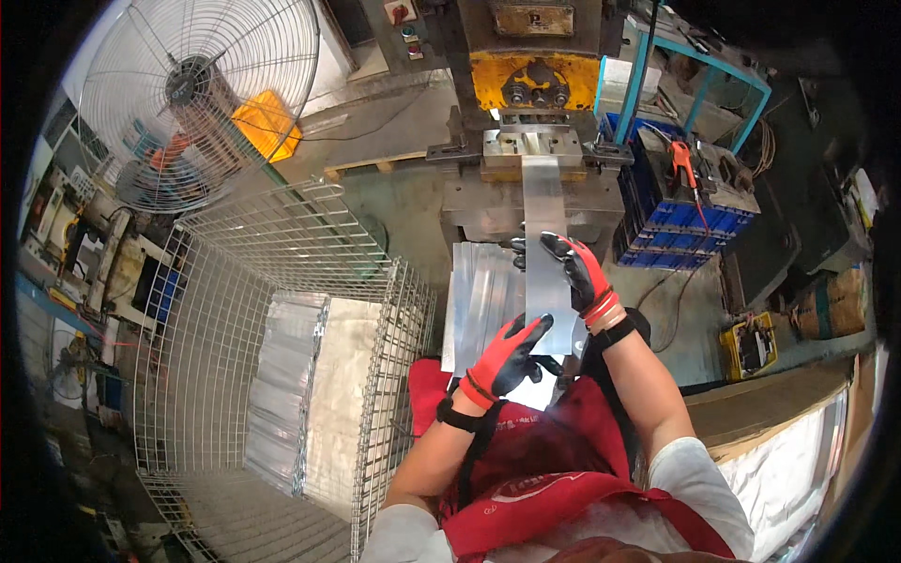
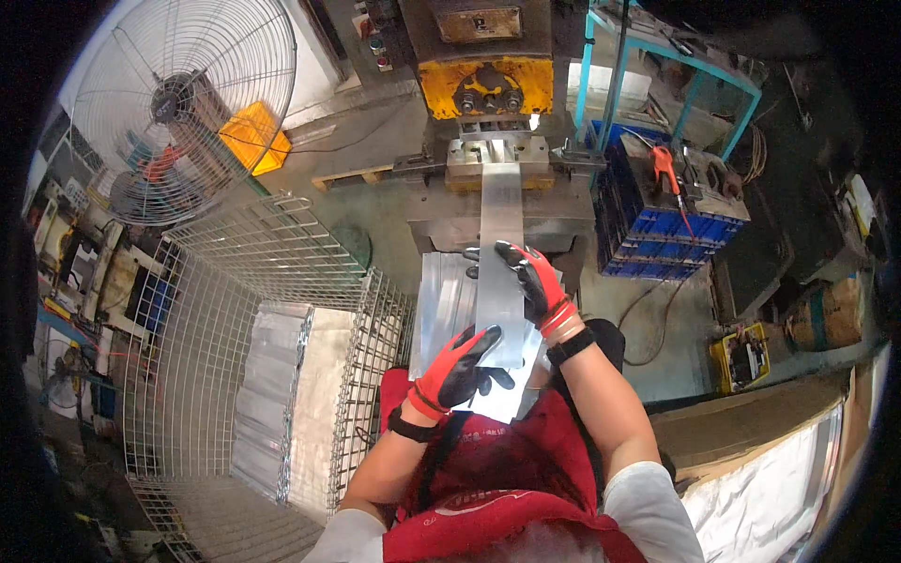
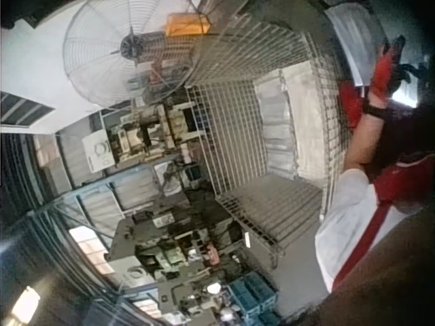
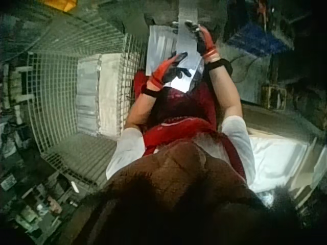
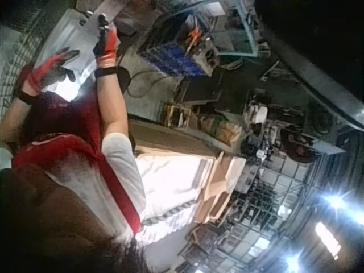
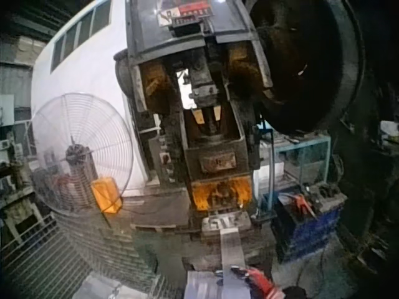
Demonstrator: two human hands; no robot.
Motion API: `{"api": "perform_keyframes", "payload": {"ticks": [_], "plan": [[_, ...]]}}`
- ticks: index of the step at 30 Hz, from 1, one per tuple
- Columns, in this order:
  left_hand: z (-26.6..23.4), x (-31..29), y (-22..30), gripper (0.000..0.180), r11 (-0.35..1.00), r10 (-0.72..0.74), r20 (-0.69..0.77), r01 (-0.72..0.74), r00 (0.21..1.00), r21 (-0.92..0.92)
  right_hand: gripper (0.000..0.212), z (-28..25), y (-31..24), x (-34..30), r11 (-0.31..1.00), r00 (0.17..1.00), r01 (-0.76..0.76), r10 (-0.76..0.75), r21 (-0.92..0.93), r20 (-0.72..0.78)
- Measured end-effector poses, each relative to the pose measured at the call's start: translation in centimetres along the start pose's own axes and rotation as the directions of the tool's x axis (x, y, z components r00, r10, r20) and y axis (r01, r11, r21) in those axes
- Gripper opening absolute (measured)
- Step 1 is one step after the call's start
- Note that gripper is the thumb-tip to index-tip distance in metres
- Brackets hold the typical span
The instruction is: Bending metal strips using a press machine and organizing the finished parts in a storage cage.
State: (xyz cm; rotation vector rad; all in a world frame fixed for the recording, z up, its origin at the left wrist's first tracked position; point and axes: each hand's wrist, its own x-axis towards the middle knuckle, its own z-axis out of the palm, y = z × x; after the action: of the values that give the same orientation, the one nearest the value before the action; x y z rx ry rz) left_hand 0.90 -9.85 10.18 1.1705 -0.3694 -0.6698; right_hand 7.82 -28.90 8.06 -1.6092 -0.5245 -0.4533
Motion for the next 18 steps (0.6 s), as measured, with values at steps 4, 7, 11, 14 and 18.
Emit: {"api": "perform_keyframes", "payload": {"ticks": [4, 7, 11, 14, 18], "plan": [[-1.8, 2.6, -1.5, 0.042, 0.958, -0.055, 0.133, 0.090, 0.990, -0.272, 0.060, -0.3, 3.3, 0.6, 0.942, 0.974, -0.216, 0.228, 0.256, -0.017], [-1.7, 3.7, -1.2, 0.058, 0.608, 0.511, 0.175, -0.498, 0.841, 0.618, 0.049, -0.3, 2.1, 1.5, 0.993, 0.998, -0.044, 0.050, 0.113, -0.048], [-1.3, 4.2, -1.3, 0.062, 0.383, 0.585, 0.246, -0.530, 0.773, 0.756, 0.039, 0.1, 1.4, 1.6, 0.975, 0.980, -0.155, 0.173, 0.161, -0.103], [-0.5, 3.5, -1.2, 0.051, 0.849, 0.304, 0.069, -0.303, 0.950, 0.433, 0.036, 0.2, 2.2, 1.9, 0.972, 0.972, -0.182, 0.201, 0.152, -0.121], [0.0, 4.1, 0.6, 0.041, 0.983, -0.076, 0.024, 0.079, 0.997, -0.169, 0.038, -0.4, 3.4, 3.2, 0.973, 0.974, -0.180, 0.197, 0.145, -0.113]]}}
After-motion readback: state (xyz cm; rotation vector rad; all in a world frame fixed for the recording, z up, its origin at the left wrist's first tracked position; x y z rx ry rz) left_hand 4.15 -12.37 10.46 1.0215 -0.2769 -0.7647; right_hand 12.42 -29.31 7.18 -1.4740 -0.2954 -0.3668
